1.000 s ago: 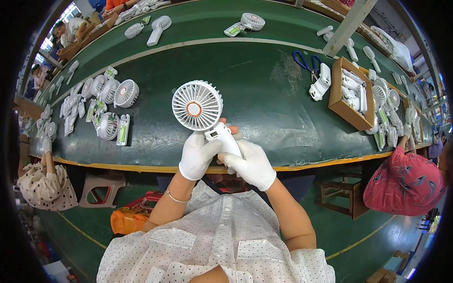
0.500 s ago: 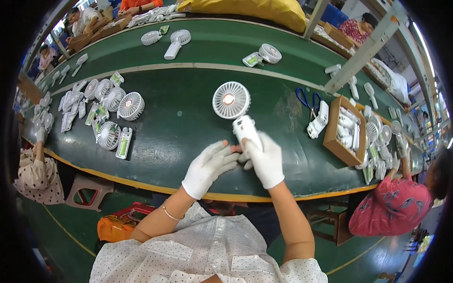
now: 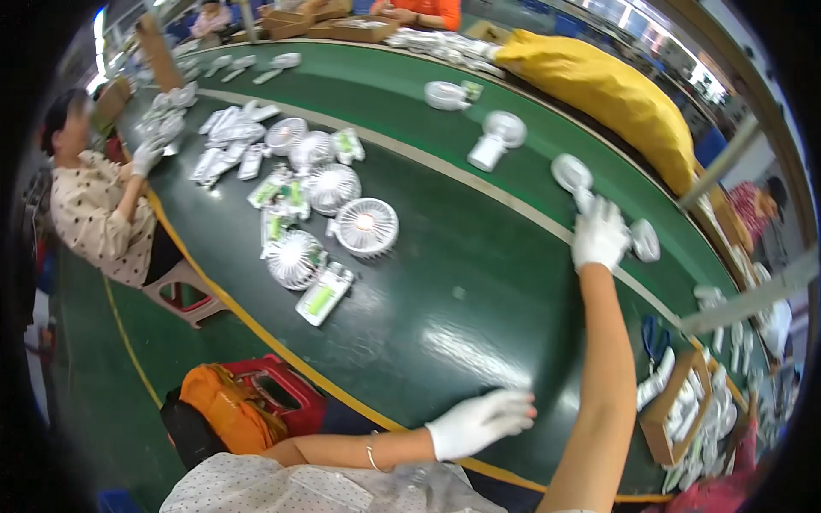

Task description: The person assembles portable handheld fans by connecting the circuit boards and internal wiring into the handle casings, pressing the covers and fan heads into place, and setting the completed fans onto the conveyor belt.

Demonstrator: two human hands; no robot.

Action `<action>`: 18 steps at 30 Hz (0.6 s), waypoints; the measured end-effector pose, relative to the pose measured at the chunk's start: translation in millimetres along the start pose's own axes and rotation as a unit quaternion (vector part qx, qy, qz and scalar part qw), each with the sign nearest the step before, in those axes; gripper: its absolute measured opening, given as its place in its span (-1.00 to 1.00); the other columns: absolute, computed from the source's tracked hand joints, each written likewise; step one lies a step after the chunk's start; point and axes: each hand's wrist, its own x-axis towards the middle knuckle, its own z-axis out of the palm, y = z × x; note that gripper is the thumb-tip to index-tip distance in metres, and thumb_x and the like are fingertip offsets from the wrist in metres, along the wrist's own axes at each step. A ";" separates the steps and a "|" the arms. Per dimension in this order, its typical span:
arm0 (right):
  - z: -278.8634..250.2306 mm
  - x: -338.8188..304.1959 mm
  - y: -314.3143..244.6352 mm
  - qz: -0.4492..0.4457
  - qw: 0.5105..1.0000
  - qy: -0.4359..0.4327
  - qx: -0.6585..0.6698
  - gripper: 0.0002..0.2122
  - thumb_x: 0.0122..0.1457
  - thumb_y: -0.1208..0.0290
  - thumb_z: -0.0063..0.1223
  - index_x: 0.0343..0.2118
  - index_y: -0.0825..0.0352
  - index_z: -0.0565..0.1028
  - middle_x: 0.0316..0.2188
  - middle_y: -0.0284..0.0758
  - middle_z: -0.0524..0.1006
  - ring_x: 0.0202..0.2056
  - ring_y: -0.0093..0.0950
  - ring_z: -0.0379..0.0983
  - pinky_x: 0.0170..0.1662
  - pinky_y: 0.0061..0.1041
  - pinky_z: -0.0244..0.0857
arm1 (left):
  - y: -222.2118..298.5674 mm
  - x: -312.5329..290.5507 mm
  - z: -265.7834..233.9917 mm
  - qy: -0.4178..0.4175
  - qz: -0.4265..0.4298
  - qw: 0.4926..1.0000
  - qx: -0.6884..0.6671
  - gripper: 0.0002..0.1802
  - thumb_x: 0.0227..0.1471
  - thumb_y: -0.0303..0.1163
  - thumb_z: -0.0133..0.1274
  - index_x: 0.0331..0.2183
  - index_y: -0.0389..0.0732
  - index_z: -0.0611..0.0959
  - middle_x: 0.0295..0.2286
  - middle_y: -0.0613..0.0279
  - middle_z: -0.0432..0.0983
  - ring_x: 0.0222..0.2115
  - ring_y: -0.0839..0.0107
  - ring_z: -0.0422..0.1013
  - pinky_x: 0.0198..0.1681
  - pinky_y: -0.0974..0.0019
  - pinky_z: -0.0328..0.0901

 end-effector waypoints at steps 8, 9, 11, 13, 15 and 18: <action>45.2 6.0 40.3 0.165 0.977 -0.125 0.059 -0.49 0.10 0.09 0.14 0.09 0.20 0.41 0.06 -0.17 0.44 0.04 -0.10 0.40 0.04 -0.09 0.34 | 13.3 -4.1 0.7 -0.024 0.000 0.998 0.064 -0.54 0.32 -0.41 -0.17 0.19 -0.33 0.26 0.04 -0.03 0.44 0.03 0.27 0.43 0.14 0.23 0.30; 60.4 6.7 58.9 0.134 0.984 -0.088 0.077 -0.49 0.09 0.13 0.16 0.09 0.23 0.41 0.02 -0.13 0.46 0.02 -0.09 0.41 0.04 -0.11 0.34 | 13.9 -2.9 2.6 -0.032 0.000 0.997 0.070 -0.54 0.32 -0.41 -0.17 0.19 -0.33 0.27 0.03 -0.02 0.45 0.03 0.26 0.43 0.14 0.23 0.30; 63.6 -1.7 68.9 0.120 0.985 -0.042 0.120 -0.47 0.06 0.23 0.20 0.10 0.30 0.40 -0.06 -0.04 0.51 -0.01 -0.05 0.43 0.04 -0.15 0.33 | 11.3 -0.1 1.4 -0.031 0.003 0.998 0.063 -0.55 0.32 -0.41 -0.18 0.18 -0.33 0.28 0.03 -0.02 0.45 0.03 0.27 0.43 0.14 0.23 0.30; 64.9 -0.1 72.5 0.109 0.982 -0.048 0.145 -0.45 0.06 0.20 0.20 0.11 0.31 0.40 -0.05 -0.02 0.50 -0.01 -0.06 0.44 0.05 -0.17 0.32 | 10.5 -0.9 0.3 -0.027 0.006 0.998 0.055 -0.55 0.32 -0.40 -0.18 0.18 -0.33 0.28 0.02 -0.02 0.46 0.03 0.27 0.43 0.14 0.24 0.30; 62.5 1.0 83.0 0.102 0.979 -0.067 0.163 -0.35 0.02 0.15 0.23 0.17 0.31 0.35 -0.03 0.01 0.49 0.00 -0.06 0.44 0.08 -0.20 0.31 | 19.5 -2.3 -1.0 -0.026 -0.009 0.997 0.070 -0.55 0.33 -0.39 -0.18 0.18 -0.33 0.29 0.02 -0.01 0.46 0.02 0.29 0.44 0.12 0.26 0.32; 66.8 4.8 101.6 0.106 0.980 -0.103 0.135 -0.28 -0.06 0.14 0.30 0.19 0.30 0.33 -0.01 0.04 0.46 0.00 -0.03 0.44 0.08 -0.19 0.32 | 15.6 -6.0 1.9 -0.024 -0.001 0.999 0.037 -0.56 0.33 -0.35 -0.17 0.17 -0.33 0.32 -0.01 0.02 0.48 -0.01 0.32 0.45 0.09 0.28 0.33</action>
